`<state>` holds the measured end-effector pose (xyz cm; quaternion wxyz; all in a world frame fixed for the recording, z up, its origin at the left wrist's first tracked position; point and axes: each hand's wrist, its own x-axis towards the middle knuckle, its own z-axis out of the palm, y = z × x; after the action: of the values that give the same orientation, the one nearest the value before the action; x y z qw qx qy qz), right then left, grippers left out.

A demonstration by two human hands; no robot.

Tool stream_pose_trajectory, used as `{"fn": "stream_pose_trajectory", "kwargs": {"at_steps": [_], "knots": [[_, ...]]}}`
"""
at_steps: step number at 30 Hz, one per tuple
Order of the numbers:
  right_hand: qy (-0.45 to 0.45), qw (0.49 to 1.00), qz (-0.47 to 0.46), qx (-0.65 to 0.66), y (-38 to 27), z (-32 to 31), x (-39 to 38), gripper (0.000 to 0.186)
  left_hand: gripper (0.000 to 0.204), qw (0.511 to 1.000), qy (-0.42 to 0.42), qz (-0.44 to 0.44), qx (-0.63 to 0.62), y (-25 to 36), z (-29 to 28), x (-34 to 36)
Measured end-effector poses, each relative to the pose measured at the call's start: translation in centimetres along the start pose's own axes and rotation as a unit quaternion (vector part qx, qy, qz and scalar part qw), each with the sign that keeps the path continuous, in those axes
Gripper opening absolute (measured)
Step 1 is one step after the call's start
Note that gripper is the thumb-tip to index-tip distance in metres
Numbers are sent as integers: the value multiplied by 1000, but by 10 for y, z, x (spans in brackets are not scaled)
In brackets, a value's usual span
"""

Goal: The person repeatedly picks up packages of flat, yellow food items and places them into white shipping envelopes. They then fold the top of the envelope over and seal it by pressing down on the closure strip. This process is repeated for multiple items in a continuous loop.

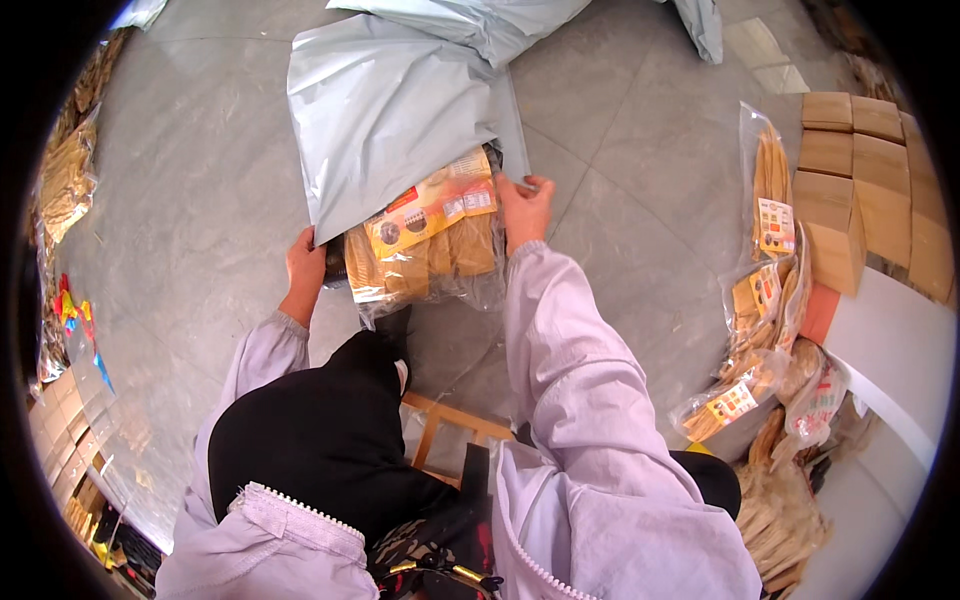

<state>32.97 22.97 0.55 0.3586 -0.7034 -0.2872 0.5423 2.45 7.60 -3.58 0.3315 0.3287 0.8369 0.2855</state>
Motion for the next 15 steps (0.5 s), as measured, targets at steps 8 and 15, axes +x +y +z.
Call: {"fn": "stream_pose_trajectory", "kwargs": {"at_steps": [8,15], "knots": [[-197,980,-15,-12,1,21,54,29,29,959,-124,-116,-228,5,20,-11],[-105,989,6,-107,35,-51,-40,26,27,978,-85,-96,-163,-41,0,-38]]}}
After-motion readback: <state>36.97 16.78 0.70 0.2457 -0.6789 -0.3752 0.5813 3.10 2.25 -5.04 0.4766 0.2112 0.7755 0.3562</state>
